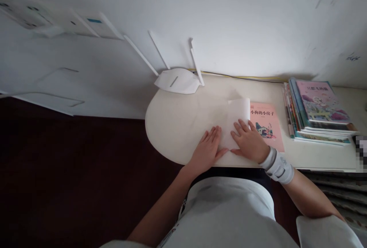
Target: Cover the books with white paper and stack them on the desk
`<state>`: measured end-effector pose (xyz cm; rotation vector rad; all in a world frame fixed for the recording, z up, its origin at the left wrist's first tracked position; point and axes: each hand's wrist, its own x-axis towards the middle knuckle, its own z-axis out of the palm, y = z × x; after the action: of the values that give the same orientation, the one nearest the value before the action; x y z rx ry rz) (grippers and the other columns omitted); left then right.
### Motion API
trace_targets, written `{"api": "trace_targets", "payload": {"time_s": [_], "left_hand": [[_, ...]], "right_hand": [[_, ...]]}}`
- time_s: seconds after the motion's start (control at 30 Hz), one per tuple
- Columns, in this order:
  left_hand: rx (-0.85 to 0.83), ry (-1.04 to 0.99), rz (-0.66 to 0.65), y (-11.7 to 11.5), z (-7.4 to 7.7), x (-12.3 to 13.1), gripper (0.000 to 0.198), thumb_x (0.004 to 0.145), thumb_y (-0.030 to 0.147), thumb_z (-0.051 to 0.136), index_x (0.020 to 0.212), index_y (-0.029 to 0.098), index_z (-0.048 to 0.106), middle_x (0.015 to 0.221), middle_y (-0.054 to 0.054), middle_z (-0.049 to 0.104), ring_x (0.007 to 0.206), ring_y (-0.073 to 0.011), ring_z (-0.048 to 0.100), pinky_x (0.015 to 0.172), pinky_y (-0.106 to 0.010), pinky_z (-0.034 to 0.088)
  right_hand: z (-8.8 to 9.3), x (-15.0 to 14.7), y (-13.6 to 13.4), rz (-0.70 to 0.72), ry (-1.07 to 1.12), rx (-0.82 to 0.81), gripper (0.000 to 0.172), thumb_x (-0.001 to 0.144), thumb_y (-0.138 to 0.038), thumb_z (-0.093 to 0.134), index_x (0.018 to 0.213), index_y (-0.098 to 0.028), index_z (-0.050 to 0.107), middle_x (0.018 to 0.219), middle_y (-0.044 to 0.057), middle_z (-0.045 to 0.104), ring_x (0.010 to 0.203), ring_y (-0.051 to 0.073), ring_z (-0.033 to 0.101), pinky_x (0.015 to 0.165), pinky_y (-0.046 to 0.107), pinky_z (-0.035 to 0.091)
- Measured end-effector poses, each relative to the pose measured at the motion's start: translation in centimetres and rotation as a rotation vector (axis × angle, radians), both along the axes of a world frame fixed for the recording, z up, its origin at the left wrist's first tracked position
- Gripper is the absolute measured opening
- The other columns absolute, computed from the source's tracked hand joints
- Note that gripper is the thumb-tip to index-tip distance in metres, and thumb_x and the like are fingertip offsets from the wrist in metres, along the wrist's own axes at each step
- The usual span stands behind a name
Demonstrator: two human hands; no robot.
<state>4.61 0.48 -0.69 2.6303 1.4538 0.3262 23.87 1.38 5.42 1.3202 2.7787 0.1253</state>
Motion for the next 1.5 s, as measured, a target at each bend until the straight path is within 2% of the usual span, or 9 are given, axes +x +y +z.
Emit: {"api": "trace_targets", "payload": {"time_s": [0.23, 0.37, 0.43, 0.57, 0.7, 0.8, 0.97, 1.2, 1.5], "left_hand": [[0.004, -0.01, -0.022, -0.1, 0.1, -0.2, 0.069, 0.089, 0.048, 0.036, 0.138, 0.001, 0.023, 0.142, -0.023, 0.033, 0.135, -0.0292, 0.025, 0.108, -0.044, 0.024], [0.017, -0.017, -0.011, -0.1, -0.1, -0.2, 0.07, 0.089, 0.05, 0.036, 0.138, 0.002, 0.024, 0.141, -0.024, 0.034, 0.134, -0.0296, 0.027, 0.108, -0.045, 0.024], [0.027, -0.023, -0.006, -0.1, -0.2, -0.2, 0.068, 0.089, 0.05, 0.035, 0.138, 0.004, 0.025, 0.142, -0.023, 0.034, 0.134, -0.0298, 0.027, 0.107, -0.046, 0.024], [0.039, -0.02, -0.009, -0.1, -0.2, -0.1, 0.065, 0.089, 0.049, 0.036, 0.138, 0.007, 0.028, 0.141, -0.023, 0.035, 0.134, -0.0301, 0.028, 0.107, -0.047, 0.026], [0.041, -0.013, -0.009, -0.1, 0.1, -0.2, 0.063, 0.089, 0.048, 0.037, 0.137, 0.008, 0.03, 0.141, -0.023, 0.035, 0.133, -0.0301, 0.029, 0.106, -0.046, 0.028], [0.057, -0.016, -0.014, -0.3, 0.3, -0.4, 0.063, 0.089, 0.048, 0.037, 0.137, 0.009, 0.03, 0.141, -0.021, 0.036, 0.132, -0.0305, 0.031, 0.105, -0.047, 0.029], [0.198, -0.021, -0.094, -1.2, 0.9, 1.6, 0.055, 0.09, 0.043, 0.037, 0.136, 0.013, 0.035, 0.143, -0.018, 0.034, 0.134, -0.0312, 0.028, 0.105, -0.054, 0.026], [0.422, -0.03, -0.157, -1.6, 0.8, 6.6, 0.037, 0.091, 0.015, 0.033, 0.124, 0.009, 0.048, 0.134, -0.016, 0.049, 0.125, -0.0239, 0.043, 0.106, -0.044, 0.033], [0.431, -0.022, -0.147, -1.4, -0.7, 7.0, 0.039, 0.091, 0.014, 0.03, 0.125, 0.005, 0.046, 0.132, -0.018, 0.049, 0.125, -0.0251, 0.043, 0.102, -0.038, 0.039]], "right_hand": [[-1.7, -0.1, -0.2, -0.006, 0.081, 0.014, 0.061, 0.083, -0.054, 0.048, 0.128, -0.013, 0.049, 0.14, 0.018, 0.038, 0.132, 0.033, 0.028, 0.107, 0.054, 0.019], [-2.2, 0.5, -0.3, 0.041, 0.222, -0.021, 0.077, 0.079, -0.065, 0.045, 0.134, -0.012, 0.042, 0.142, 0.018, 0.034, 0.135, 0.031, 0.022, 0.108, 0.055, 0.017], [-2.1, 1.2, 0.3, 0.043, 0.331, -0.057, 0.074, 0.083, -0.063, 0.039, 0.136, -0.013, 0.039, 0.143, 0.017, 0.032, 0.136, 0.029, 0.021, 0.108, 0.054, 0.02], [-2.3, 2.8, 4.6, -0.091, 0.595, -0.061, 0.06, 0.09, -0.053, 0.031, 0.136, -0.016, 0.039, 0.145, 0.014, 0.029, 0.137, 0.025, 0.02, 0.108, 0.049, 0.026], [-3.8, 4.1, 10.5, -0.263, 0.735, -0.095, 0.072, 0.08, -0.06, 0.045, 0.135, -0.014, 0.04, 0.144, 0.016, 0.031, 0.135, 0.028, 0.024, 0.108, 0.047, 0.028], [-5.1, 4.4, 12.7, -0.295, 0.785, -0.139, 0.074, 0.076, -0.061, 0.051, 0.133, -0.015, 0.042, 0.139, 0.016, 0.037, 0.13, 0.028, 0.034, 0.107, 0.046, 0.029], [-5.8, 4.1, 12.5, -0.288, 0.779, -0.079, 0.063, 0.076, -0.054, 0.052, 0.126, -0.015, 0.051, 0.131, 0.016, 0.045, 0.123, 0.027, 0.042, 0.105, 0.046, 0.033], [-5.6, 3.9, 12.1, -0.307, 0.734, -0.059, 0.06, 0.077, -0.051, 0.05, 0.125, -0.015, 0.053, 0.135, 0.015, 0.042, 0.125, 0.029, 0.04, 0.105, 0.048, 0.031], [-5.3, 3.9, 11.6, -0.282, 0.706, -0.038, 0.065, 0.076, -0.049, 0.05, 0.127, -0.009, 0.05, 0.139, 0.019, 0.037, 0.127, 0.03, 0.038, 0.105, 0.047, 0.031]]}}
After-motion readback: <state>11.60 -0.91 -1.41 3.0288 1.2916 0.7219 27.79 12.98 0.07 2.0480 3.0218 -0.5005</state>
